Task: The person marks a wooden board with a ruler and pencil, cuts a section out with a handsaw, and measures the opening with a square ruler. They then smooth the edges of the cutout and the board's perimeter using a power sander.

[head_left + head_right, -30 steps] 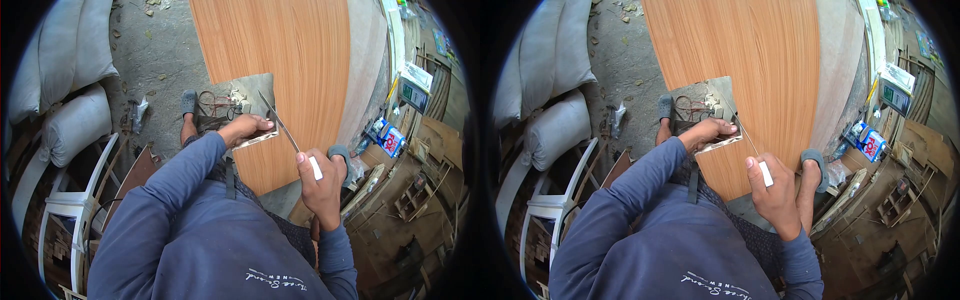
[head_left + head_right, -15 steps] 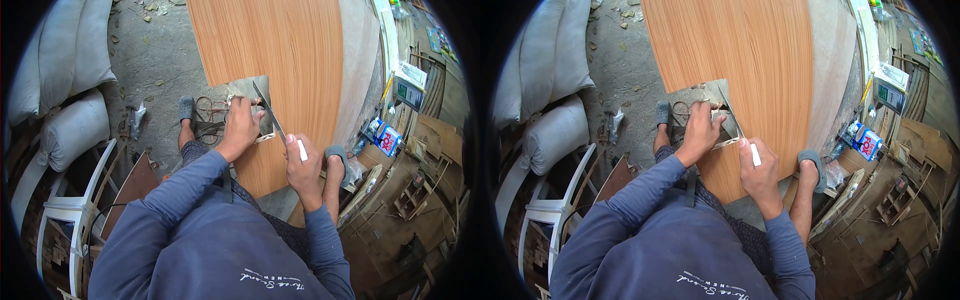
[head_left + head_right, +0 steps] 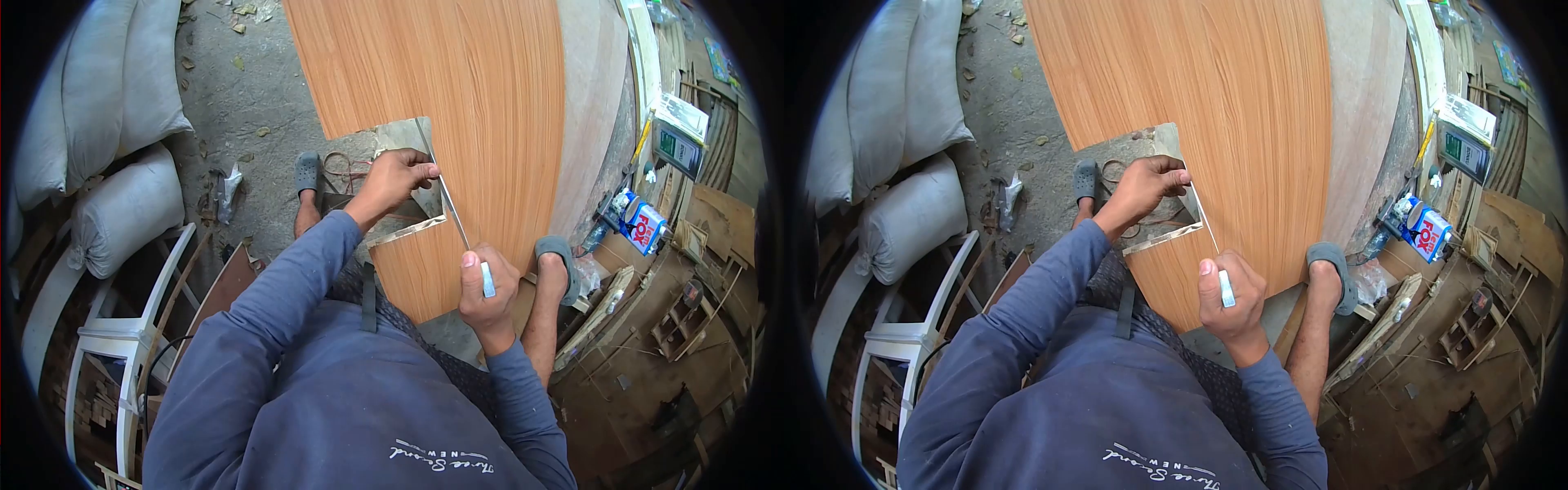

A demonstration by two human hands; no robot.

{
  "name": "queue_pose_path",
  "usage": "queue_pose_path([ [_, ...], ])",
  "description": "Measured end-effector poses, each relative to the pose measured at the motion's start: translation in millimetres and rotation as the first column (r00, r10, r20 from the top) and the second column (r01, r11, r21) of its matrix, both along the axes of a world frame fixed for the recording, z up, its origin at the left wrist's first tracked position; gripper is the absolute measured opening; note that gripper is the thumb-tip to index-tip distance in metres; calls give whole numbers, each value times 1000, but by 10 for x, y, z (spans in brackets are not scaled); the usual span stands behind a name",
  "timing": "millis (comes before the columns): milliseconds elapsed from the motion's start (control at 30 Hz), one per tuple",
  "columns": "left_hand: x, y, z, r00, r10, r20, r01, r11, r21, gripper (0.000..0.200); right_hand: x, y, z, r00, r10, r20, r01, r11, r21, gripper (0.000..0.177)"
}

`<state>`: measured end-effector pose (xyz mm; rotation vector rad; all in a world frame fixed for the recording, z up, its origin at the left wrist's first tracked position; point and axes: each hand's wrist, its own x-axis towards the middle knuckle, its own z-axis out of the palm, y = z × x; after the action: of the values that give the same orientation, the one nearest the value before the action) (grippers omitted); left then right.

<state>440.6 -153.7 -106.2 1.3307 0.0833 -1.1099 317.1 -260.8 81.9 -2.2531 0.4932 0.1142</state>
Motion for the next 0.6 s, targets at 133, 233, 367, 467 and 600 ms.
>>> queue_pose_path([
  [133, -151, -141, -515, 951, 139, -276, -204, 953, -223, 37, -148, -35, -211, 997, -15, 72, 11, 999, 49, 22],
  [233, -221, -277, -782, 904, 139, -404, -275, 913, -301, 36, -224, -3, -494, 980, -12, 196, 2, 999, 51, 22],
  [367, -277, -232, -925, 923, 101, -372, -216, 936, -280, 32, -168, -4, -386, 998, -52, 44, 51, 999, 19, 23],
  [467, -385, -147, -843, 917, -11, -399, -105, 958, -268, 33, 91, 34, -95, 993, -106, -46, 106, 994, 7, 26],
  [600, -583, -193, -852, 887, -92, -452, -82, 933, -350, 38, 171, 88, 44, 978, -127, -165, 124, 992, -29, 29],
])
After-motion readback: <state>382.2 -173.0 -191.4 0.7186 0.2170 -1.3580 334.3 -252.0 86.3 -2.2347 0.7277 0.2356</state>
